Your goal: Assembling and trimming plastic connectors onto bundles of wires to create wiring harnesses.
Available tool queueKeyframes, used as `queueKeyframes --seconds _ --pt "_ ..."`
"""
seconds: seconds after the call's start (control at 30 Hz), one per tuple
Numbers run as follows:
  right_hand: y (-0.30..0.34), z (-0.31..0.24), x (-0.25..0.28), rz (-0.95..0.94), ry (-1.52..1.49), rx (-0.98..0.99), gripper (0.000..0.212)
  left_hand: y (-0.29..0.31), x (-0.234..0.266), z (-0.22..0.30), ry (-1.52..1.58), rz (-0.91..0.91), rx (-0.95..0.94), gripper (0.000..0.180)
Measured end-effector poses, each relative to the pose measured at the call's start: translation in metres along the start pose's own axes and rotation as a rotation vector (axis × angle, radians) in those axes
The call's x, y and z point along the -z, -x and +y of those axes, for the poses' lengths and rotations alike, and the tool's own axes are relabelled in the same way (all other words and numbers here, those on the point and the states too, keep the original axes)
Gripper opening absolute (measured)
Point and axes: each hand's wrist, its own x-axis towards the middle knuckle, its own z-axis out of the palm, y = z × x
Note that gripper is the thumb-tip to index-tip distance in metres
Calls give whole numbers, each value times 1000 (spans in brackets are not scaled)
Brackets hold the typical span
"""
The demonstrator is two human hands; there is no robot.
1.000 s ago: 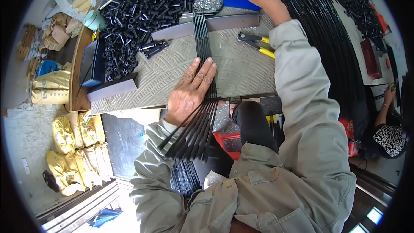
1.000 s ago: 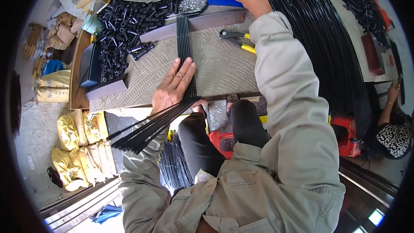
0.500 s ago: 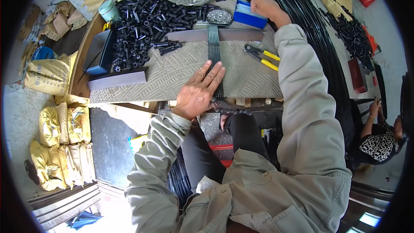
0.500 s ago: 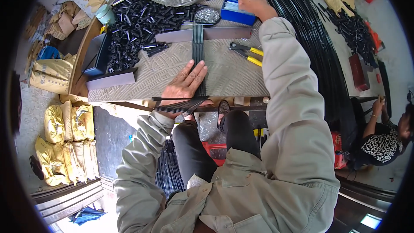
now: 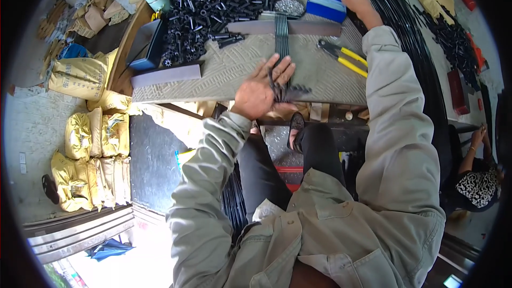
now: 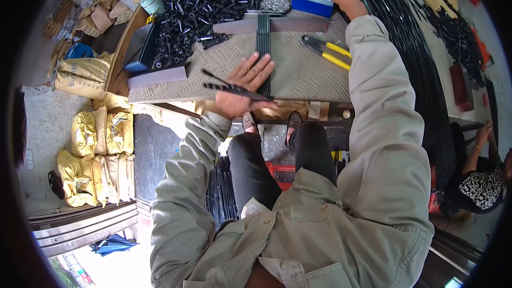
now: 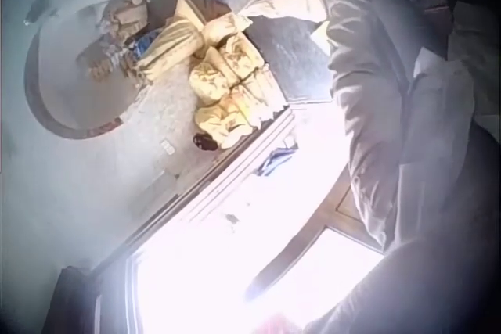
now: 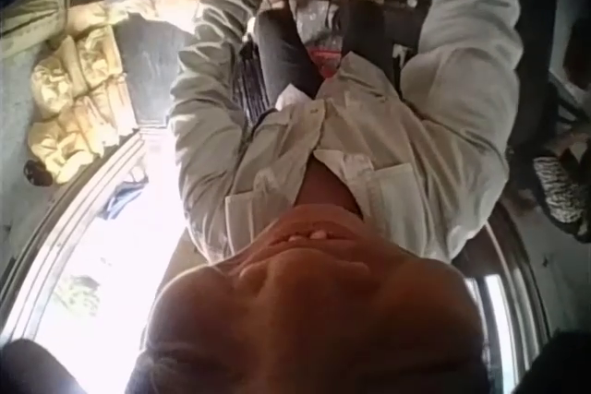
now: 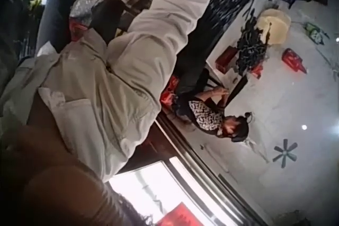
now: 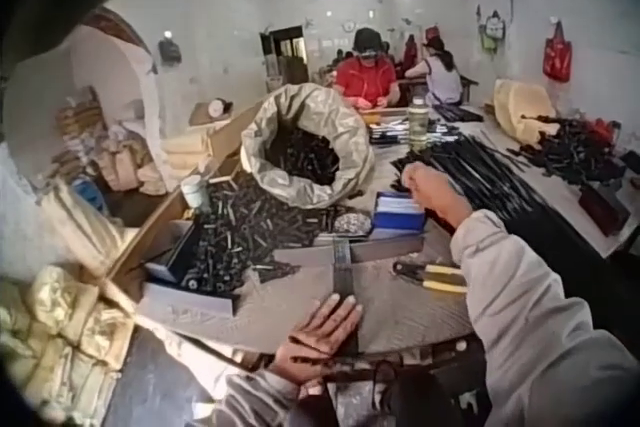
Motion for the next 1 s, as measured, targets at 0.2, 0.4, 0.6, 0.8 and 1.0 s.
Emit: queueKeyframes --seconds 0.2,0.4,0.6,0.8,1.0 --pt "29 -220 164 -28 -1165 -318 10 -5 80 20 430 202 42 73" --pt "87 -280 176 232 -524 145 11 -25 142 50 1191 309 139 31" --pt "96 -270 155 328 -430 132 19 -20 142 55 1165 315 150 23" --pt "98 -278 158 332 -571 61 27 -21 146 59 1194 293 173 23" --pt "91 -271 169 420 -108 333 32 -21 145 58 1104 298 163 20"
